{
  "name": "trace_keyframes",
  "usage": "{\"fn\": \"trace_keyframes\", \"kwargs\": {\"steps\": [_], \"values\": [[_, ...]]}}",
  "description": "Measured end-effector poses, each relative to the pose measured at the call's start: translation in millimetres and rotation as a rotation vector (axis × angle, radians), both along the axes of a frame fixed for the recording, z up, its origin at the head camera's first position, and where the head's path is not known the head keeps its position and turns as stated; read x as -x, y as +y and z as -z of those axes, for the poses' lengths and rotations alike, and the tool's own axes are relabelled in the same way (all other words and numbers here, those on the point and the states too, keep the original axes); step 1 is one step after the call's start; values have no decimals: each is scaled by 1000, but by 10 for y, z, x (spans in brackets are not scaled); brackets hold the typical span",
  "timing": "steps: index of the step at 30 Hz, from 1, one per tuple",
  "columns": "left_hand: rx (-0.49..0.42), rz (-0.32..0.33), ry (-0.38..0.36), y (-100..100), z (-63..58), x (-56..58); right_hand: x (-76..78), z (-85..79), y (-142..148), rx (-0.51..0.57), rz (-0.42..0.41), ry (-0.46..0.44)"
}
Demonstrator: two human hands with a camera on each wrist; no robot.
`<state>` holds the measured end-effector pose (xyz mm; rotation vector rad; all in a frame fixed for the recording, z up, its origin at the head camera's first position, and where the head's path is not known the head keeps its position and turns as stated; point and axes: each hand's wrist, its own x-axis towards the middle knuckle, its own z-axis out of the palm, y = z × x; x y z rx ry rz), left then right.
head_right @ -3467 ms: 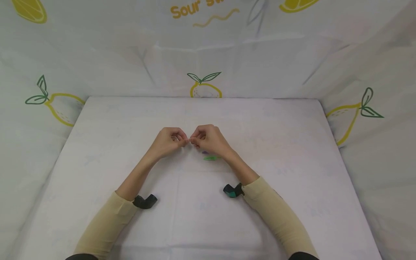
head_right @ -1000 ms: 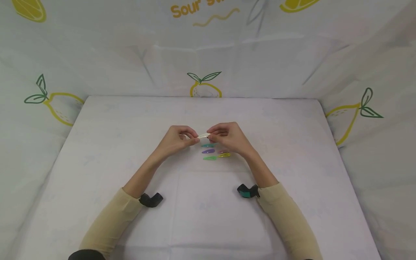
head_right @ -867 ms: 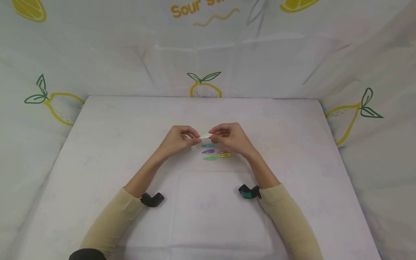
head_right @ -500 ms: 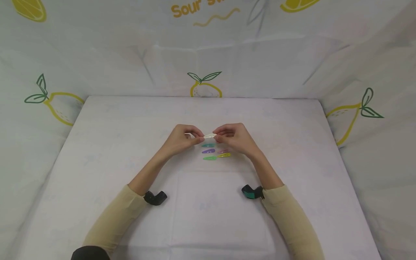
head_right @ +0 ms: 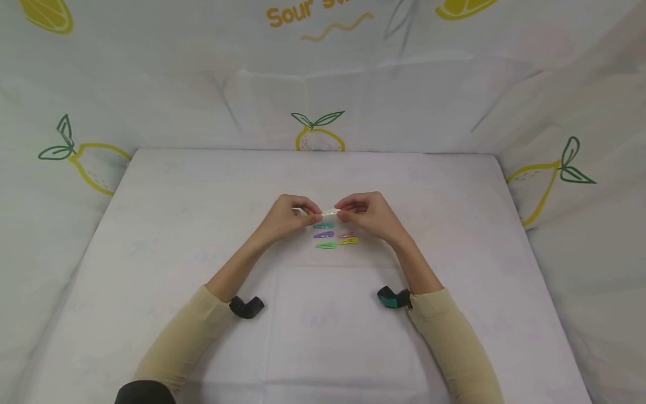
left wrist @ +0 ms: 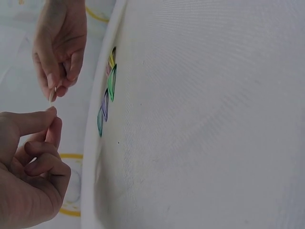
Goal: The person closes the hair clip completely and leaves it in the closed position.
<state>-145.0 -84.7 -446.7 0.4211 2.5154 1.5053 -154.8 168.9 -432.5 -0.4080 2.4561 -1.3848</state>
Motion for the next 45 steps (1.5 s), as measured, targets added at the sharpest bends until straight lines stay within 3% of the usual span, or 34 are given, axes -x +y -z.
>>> {"fn": "trace_keyframes", "kwargs": {"steps": [31, 45], "values": [[36, 61, 15, 247, 34, -5, -11, 92, 249, -57, -22, -11], [62, 48, 8, 315, 63, 11, -6, 140, 294, -44, -38, -22]]}}
